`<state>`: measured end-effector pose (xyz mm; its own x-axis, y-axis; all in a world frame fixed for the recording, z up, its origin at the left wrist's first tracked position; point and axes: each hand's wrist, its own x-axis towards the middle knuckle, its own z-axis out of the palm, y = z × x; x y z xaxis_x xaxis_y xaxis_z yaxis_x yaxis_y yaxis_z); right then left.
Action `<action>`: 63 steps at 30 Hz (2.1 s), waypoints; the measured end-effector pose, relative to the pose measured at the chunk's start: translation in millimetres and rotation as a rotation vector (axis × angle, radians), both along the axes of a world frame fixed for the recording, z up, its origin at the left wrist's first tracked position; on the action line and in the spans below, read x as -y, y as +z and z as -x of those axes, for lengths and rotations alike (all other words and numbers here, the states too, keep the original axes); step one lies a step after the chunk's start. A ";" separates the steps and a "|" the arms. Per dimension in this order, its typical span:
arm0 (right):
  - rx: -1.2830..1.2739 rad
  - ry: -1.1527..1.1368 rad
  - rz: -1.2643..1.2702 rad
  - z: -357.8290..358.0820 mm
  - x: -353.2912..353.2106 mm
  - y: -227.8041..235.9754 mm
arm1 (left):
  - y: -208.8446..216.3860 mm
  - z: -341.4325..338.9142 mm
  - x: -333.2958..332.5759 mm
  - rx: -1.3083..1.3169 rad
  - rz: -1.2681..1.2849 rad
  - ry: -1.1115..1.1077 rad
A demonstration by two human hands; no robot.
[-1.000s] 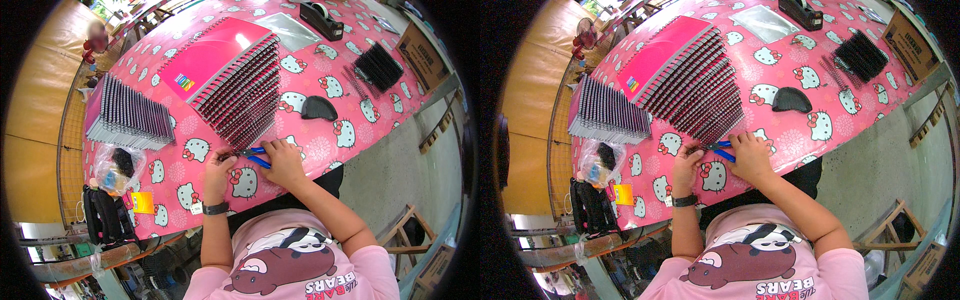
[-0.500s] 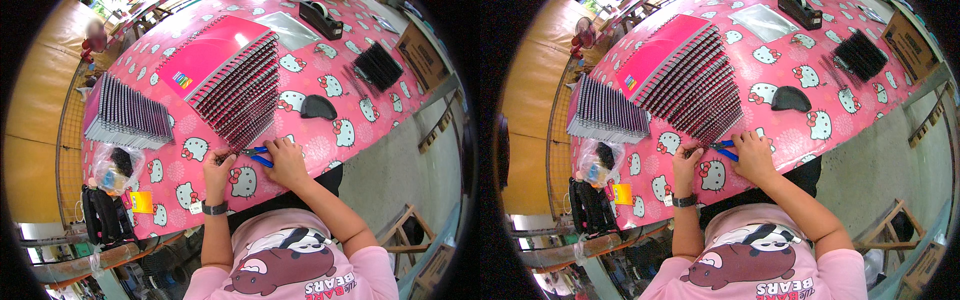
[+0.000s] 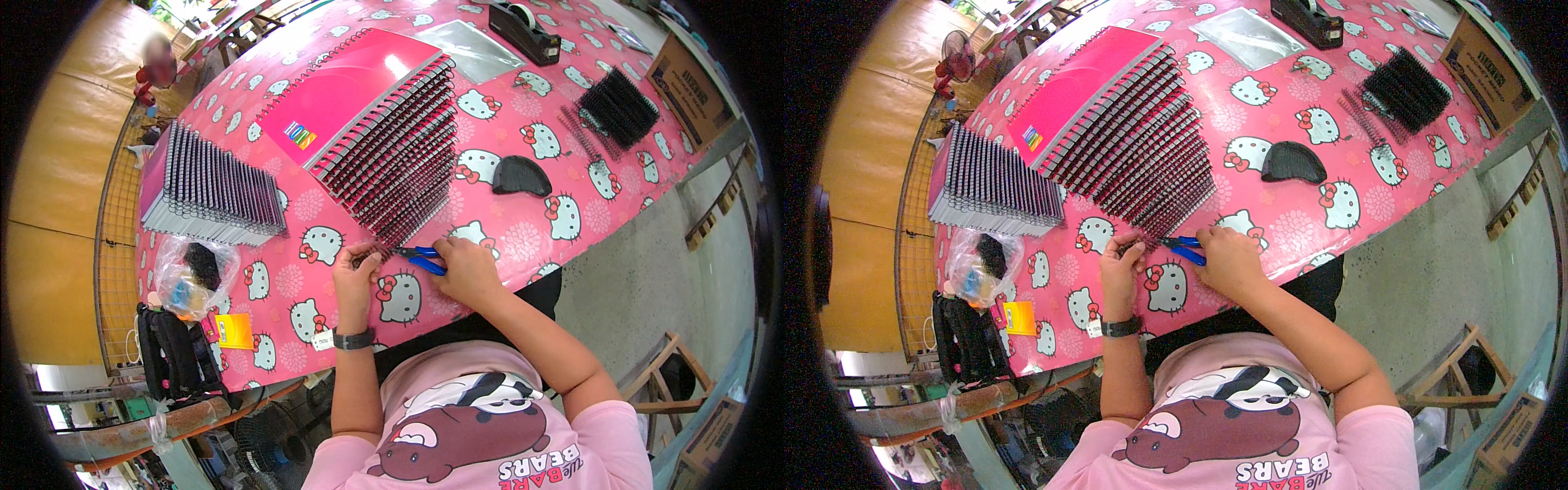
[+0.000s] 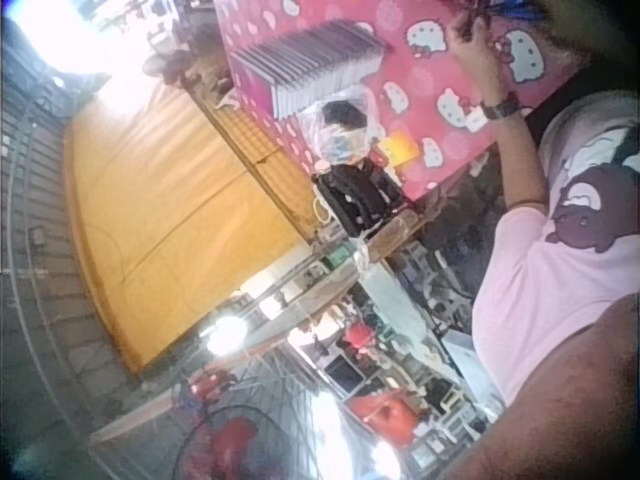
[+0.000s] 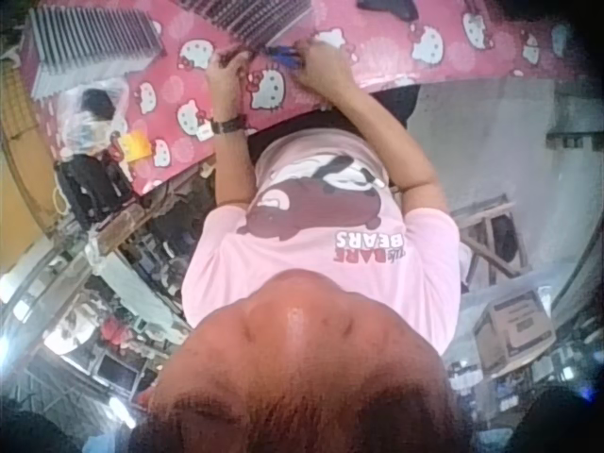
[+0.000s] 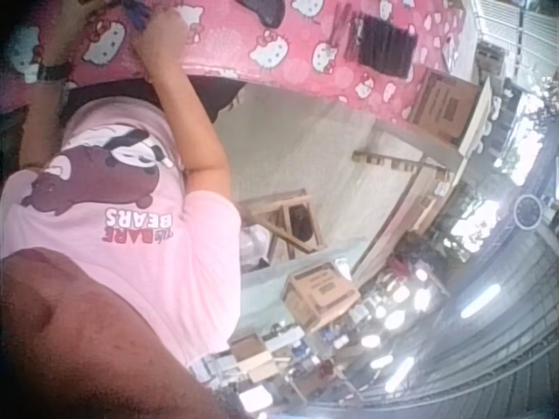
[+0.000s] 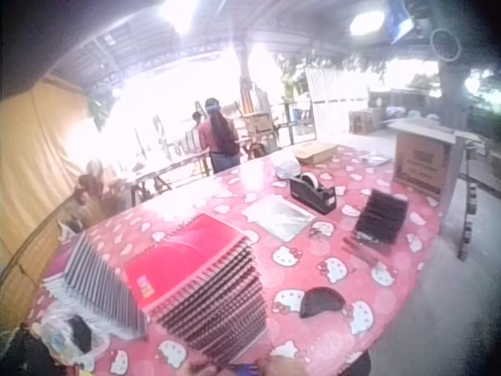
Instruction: The person uses blue pliers to trim the ends of spiral bindings on stacks of notebooks.
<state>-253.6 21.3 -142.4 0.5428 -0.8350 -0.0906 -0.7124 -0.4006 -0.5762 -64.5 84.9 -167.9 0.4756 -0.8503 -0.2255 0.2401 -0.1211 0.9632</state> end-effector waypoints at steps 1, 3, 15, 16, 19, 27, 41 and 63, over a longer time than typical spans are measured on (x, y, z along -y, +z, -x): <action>-0.014 0.028 0.153 2.9 0.2 -0.9 | -3.6 -3.7 -1.2 -0.218 0.041 -0.025; -0.029 0.054 0.305 4.1 0.4 -0.7 | -5.9 -7.8 -1.0 -0.285 0.050 -0.029; -0.051 0.070 0.204 -5.6 4.4 -4.8 | -5.5 7.3 2.1 0.368 -0.077 -0.001; -0.077 0.083 0.149 -4.7 5.0 -0.1 | -5.8 7.0 2.1 0.379 -0.080 0.006; -0.135 0.107 0.126 0.3 7.9 10.7 | -2.2 7.2 1.7 0.308 -0.124 0.006; -0.182 0.123 0.393 -7.1 8.8 4.4 | -7.1 7.1 1.0 0.369 -0.075 0.009; -0.246 0.158 0.254 -3.6 14.6 9.4 | -17.7 6.2 -1.7 0.449 -0.008 0.035; -0.329 0.166 0.269 -16.1 12.2 11.0 | 2.9 27.5 -3.6 0.533 -0.078 0.047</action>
<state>-237.5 9.1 -131.4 0.6502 -0.7563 -0.0723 -0.7534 -0.6295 -0.1900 -92.0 88.5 -165.0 0.5786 -0.8156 -0.0041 -0.2728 -0.1982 0.9414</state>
